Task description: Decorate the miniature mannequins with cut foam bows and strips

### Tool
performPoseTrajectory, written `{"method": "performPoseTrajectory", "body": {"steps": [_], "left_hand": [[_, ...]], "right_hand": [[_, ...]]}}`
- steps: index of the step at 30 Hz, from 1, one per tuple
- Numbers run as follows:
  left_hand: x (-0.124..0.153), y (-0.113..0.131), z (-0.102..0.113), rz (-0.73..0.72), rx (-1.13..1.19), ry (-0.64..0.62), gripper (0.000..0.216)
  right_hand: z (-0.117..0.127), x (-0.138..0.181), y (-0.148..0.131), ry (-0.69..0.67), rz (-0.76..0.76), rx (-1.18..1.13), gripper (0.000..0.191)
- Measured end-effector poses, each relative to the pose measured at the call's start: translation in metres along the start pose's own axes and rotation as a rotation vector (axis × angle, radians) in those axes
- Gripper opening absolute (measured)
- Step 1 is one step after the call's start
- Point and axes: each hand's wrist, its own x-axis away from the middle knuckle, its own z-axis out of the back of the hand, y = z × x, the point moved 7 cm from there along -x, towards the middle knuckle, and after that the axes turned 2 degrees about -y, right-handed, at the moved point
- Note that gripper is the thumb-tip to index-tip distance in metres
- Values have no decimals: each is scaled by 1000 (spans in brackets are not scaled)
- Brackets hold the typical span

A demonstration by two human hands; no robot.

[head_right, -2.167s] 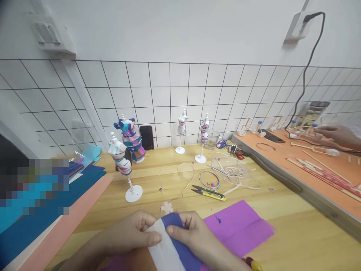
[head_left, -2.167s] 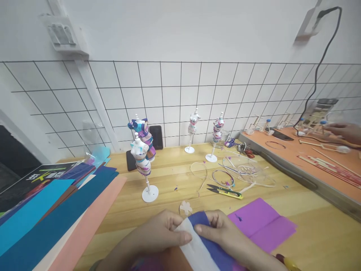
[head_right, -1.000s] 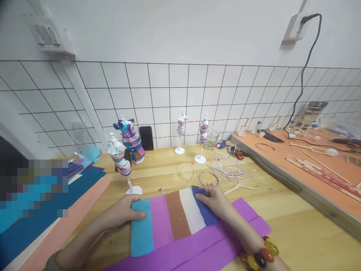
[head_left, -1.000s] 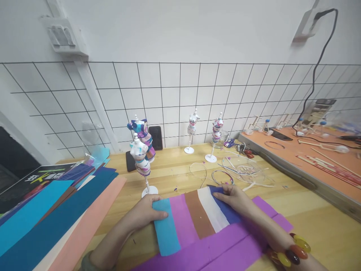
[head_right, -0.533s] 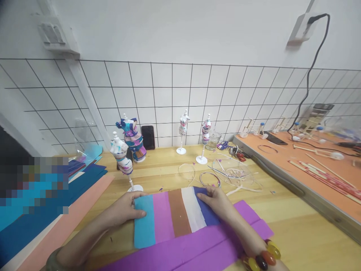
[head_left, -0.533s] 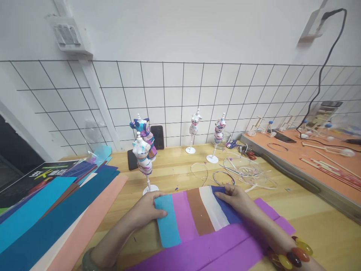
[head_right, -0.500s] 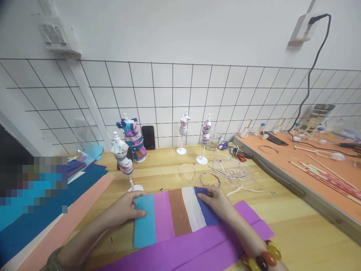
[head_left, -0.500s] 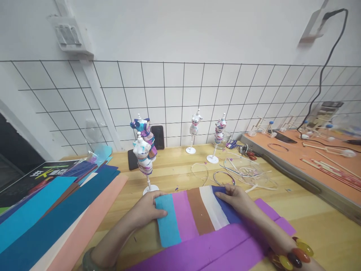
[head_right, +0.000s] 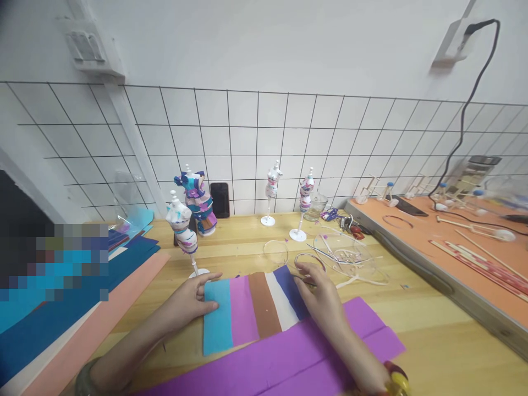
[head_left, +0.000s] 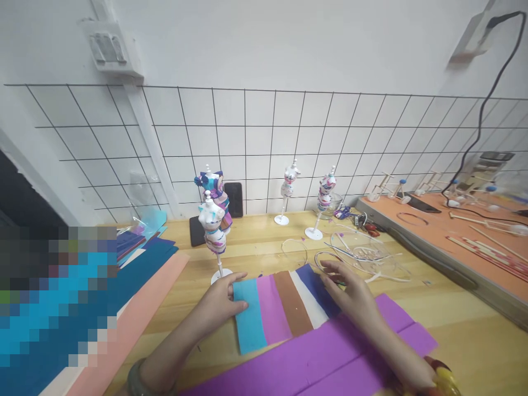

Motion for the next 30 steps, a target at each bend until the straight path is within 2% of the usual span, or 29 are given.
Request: {"method": "performPoseTrajectory", "body": {"steps": [1,3,6,7,8,11,12,13,14,17,18,21,22,23,26,27,28,30], "left_hand": [[0,-1,-1,0,-7,-10,73],[-1,-5,-2,-1,-28,-20,71],[-3,-9,1,-8,-74,-13,68],[-3,-10,2,-13,-88,-10,67],[-3,-11,3,-19,-101,-9,66],[-3,-11,3,-29,-121,-23,63],[-3,-10,2,-31,-121,-28,63],[-3,-9,1,-32,-120,-34,62],[-3,-7,0,-35,-119,-39,60],[-2,-1,-4,-46,-96,-71,56],[-2,1,-5,-51,-83,-83,55],[-1,3,-7,-59,-58,-111,55],[-1,3,-7,-61,-57,-118,55],[-1,2,-8,-62,-57,-125,55],[0,3,-8,-73,-56,-133,55],[0,3,-8,-74,-57,-132,55],[0,3,-8,-75,-60,-130,55],[1,4,-7,-75,-70,-131,55]], "right_hand": [[-4,6,-12,0,61,10,34],[-23,19,-27,-122,64,-104,29],[-62,38,-32,-473,-148,-409,37],[-66,40,-30,-505,-199,-440,40],[-64,38,-27,-467,-227,-432,42],[-40,24,-15,-171,-230,-350,47],[-34,22,-13,-115,-233,-356,46],[-34,22,-12,-113,-240,-384,43],[-38,23,-11,-172,-256,-425,41],[-60,32,-12,-429,-306,-483,39],[-60,33,-12,-422,-301,-458,41],[-37,24,-13,-119,-209,-356,44],[-33,23,-15,-65,-190,-346,43],[-34,23,-15,-88,-193,-360,42],[-57,30,-16,-383,-260,-439,41],[-59,31,-15,-405,-257,-442,42],[-57,29,-14,-365,-240,-436,43],[-43,24,-10,-182,-208,-420,46]]}}
